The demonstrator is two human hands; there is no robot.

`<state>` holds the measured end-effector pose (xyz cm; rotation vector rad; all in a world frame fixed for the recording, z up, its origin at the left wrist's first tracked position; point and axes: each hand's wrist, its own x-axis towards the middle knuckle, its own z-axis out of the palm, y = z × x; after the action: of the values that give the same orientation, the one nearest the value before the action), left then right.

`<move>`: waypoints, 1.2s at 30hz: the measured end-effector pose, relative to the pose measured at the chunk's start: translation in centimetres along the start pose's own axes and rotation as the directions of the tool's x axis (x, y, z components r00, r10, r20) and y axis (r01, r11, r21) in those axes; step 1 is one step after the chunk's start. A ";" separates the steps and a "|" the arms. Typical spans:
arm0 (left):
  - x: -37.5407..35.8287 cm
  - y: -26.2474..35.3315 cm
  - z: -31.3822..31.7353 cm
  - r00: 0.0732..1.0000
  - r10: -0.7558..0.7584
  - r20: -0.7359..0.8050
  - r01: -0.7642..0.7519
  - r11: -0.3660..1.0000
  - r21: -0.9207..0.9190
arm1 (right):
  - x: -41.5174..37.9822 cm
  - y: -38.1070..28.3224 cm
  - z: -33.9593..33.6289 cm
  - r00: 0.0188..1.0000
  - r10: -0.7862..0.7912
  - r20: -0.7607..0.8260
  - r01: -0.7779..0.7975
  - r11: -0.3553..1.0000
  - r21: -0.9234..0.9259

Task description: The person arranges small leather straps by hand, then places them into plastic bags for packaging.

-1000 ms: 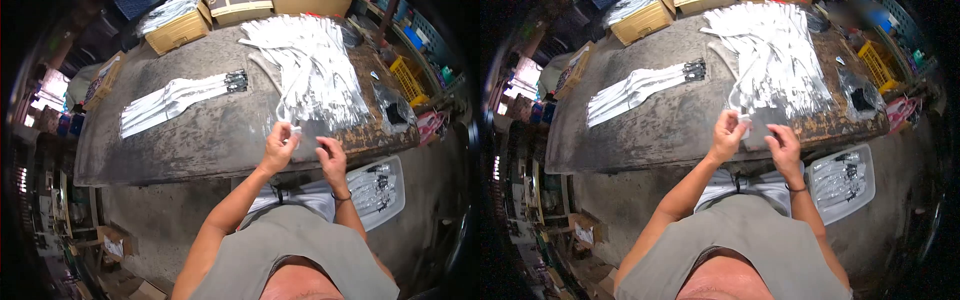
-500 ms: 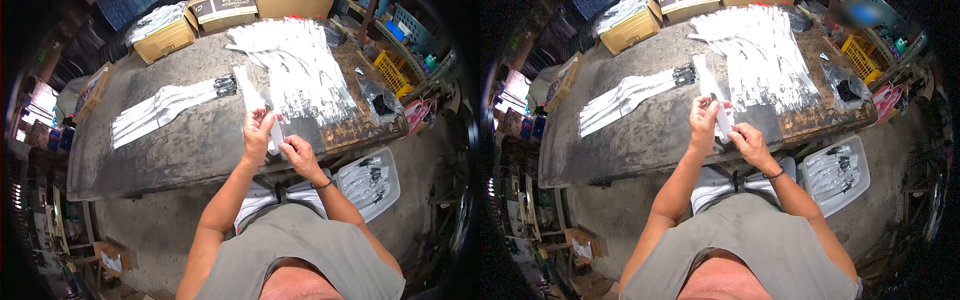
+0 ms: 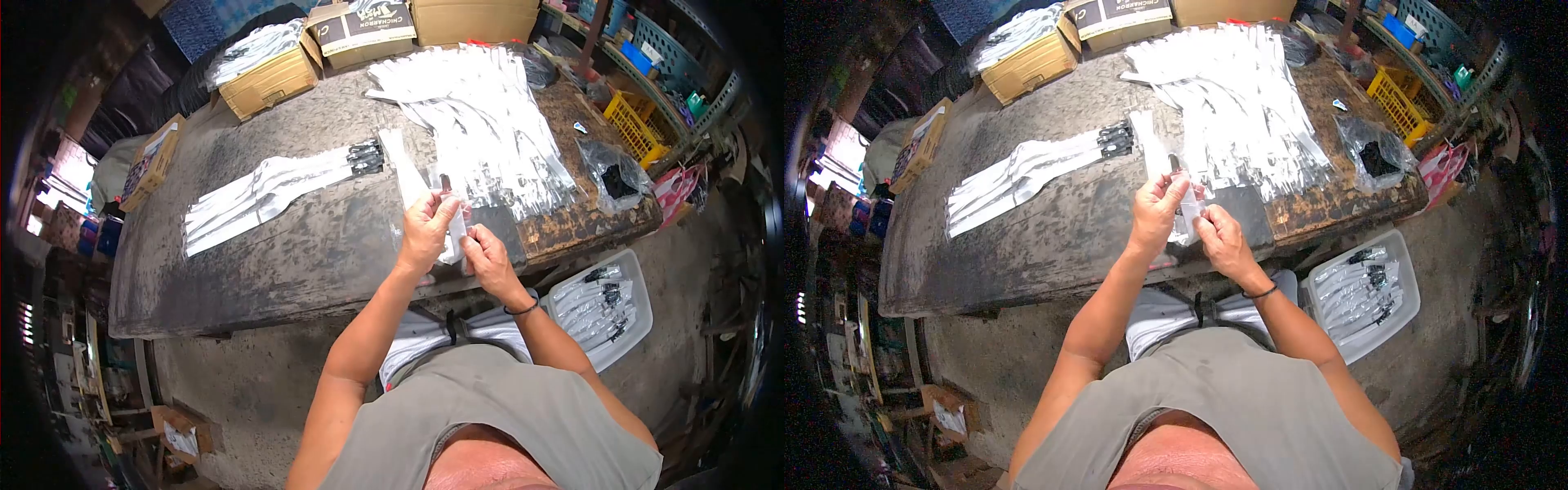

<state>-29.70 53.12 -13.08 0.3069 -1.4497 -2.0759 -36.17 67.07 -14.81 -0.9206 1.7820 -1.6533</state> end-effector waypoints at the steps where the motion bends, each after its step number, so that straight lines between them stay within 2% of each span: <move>1: -0.3 0.0 0.3 1.000 -0.016 -0.015 0.016 1.000 -0.023 | 0.2 -0.2 -0.1 1.000 0.014 0.005 -0.014 0.999 0.030; 4: -1.1 -0.8 0.1 0.999 0.036 -0.010 -0.035 0.991 0.126 | 1.0 -0.1 0.0 0.999 -0.035 -0.015 0.035 0.999 0.040; 5: -1.2 -1.4 -0.3 0.999 0.049 -0.023 -0.041 0.962 0.269 | 1.2 0.0 0.1 0.997 -0.065 -0.029 0.066 0.997 0.028; 8: -1.5 -1.8 -0.9 0.995 0.082 -0.053 -0.051 0.903 0.426 | 1.4 0.1 -0.1 1.000 0.010 0.003 -0.010 1.000 0.011; 11: -1.7 -0.9 -1.5 1.000 -0.005 -0.023 0.014 0.922 0.387 | 1.5 0.8 -0.7 0.995 -0.095 0.013 0.096 0.990 -0.102; 14: -2.0 -0.9 -1.4 1.000 0.005 -0.023 0.003 0.947 0.321 | 3.1 0.9 -3.6 0.998 -0.068 0.000 0.068 0.997 -0.028; 16: -2.0 -0.9 -1.0 1.000 -0.006 -0.011 0.009 0.942 0.335 | 4.8 0.0 -5.3 0.991 -0.126 -0.051 0.123 0.991 -0.061; 20: -2.0 -1.0 0.0 0.997 -0.020 0.079 -0.011 0.925 0.380 | 6.6 -4.1 -5.1 0.982 -0.182 -0.042 0.180 0.982 -0.047; 21: -1.9 -1.3 0.1 0.994 -0.004 0.107 -0.041 0.913 0.407 | 6.9 -4.7 -4.9 0.980 -0.197 -0.034 0.195 0.980 -0.041; 23: -2.0 -1.8 0.3 0.987 0.030 0.157 -0.100 0.883 0.459 | 7.2 -6.3 -4.9 0.988 -0.143 0.055 0.150 0.976 -0.157; 24: -2.1 -1.8 0.4 0.991 -0.032 0.133 -0.031 0.894 0.448 | 7.3 -6.6 -4.8 0.989 -0.112 0.101 0.131 0.968 -0.212; 26: -2.6 -1.8 0.6 0.984 -0.156 0.081 0.108 0.900 0.422 | 7.3 -6.5 -4.7 0.987 -0.154 0.051 0.160 0.974 -0.160; 29: -3.3 -2.3 -0.1 0.968 -0.052 0.246 -0.078 0.870 0.488 | 7.0 -7.1 -5.3 0.985 -0.172 -0.004 0.171 0.980 -0.097; 32: -2.6 -3.6 -0.3 0.970 0.112 0.217 -0.198 0.882 0.428 | 6.4 -6.7 -5.6 0.983 -0.186 0.006 0.186 0.979 -0.086; 33: -2.1 -4.2 -0.3 0.983 0.075 0.170 -0.115 0.963 0.243 | 6.2 -6.4 -5.4 0.978 -0.211 -0.003 0.210 0.974 -0.085; 35: -1.3 -1.1 1.4 0.990 0.029 0.138 -0.042 0.995 0.089 | 5.8 -5.8 -4.7 0.964 -0.265 -0.018 0.263 0.961 -0.084; 36: -0.8 0.3 2.3 0.992 0.008 0.127 -0.009 1.000 0.008 | 5.4 -6.3 -4.4 0.986 -0.169 -0.005 0.168 0.986 -0.013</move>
<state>-30.09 55.33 -11.99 0.1737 -1.5320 -2.1157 -42.19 65.53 -7.73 -1.0998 1.7615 -1.7510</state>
